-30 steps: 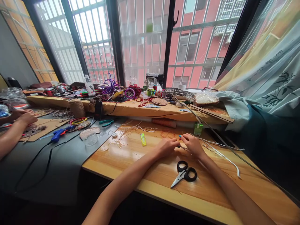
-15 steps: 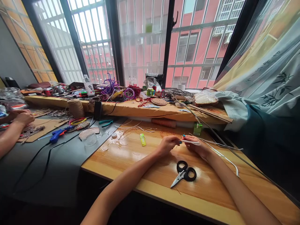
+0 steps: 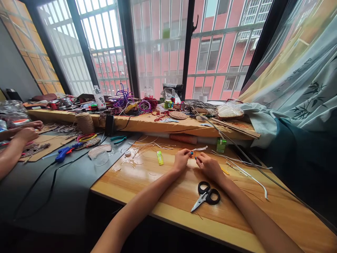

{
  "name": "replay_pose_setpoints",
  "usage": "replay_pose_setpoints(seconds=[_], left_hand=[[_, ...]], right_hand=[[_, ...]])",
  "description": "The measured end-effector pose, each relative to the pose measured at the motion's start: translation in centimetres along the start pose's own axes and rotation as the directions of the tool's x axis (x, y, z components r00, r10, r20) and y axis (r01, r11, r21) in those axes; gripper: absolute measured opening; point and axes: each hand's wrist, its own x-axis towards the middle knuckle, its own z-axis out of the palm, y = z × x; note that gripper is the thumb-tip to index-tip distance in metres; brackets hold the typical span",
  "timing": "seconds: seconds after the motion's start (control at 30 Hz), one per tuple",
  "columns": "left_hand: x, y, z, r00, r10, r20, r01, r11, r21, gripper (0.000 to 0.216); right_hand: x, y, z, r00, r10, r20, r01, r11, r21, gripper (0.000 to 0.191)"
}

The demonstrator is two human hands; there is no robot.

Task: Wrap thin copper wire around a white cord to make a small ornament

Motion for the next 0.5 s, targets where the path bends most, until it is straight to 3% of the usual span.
replay_pose_setpoints(seconds=[0.1, 0.2, 0.33, 0.4, 0.5], left_hand=[[0.1, 0.0, -0.3, 1.000, -0.013, -0.024, 0.016, 0.991, 0.131, 0.015], [-0.3, 0.3, -0.6, 0.999, 0.044, 0.016, -0.047, 0.929, 0.366, 0.017], [-1.1, 0.9, -0.8, 0.965, 0.209, 0.156, -0.258, 0.666, 0.700, 0.022], [-1.4, 1.0, -0.8, 0.939, 0.249, 0.235, -0.337, 0.549, 0.765, 0.024], [-1.6, 1.1, -0.7, 0.903, 0.289, 0.319, -0.423, 0.462, 0.780, 0.026]], right_hand=[[-0.2, -0.1, -0.6, 0.995, -0.098, -0.036, 0.093, 0.989, -0.113, 0.030], [-0.2, -0.4, -1.1, 0.972, -0.220, -0.079, 0.201, 0.959, -0.198, 0.032], [-0.2, -1.0, -1.5, 0.935, -0.319, -0.154, 0.271, 0.924, -0.269, 0.032], [-0.2, -1.2, -1.7, 0.932, -0.304, -0.199, 0.244, 0.929, -0.278, 0.032], [-0.2, -0.9, -2.0, 0.937, -0.238, -0.256, 0.166, 0.948, -0.272, 0.031]])
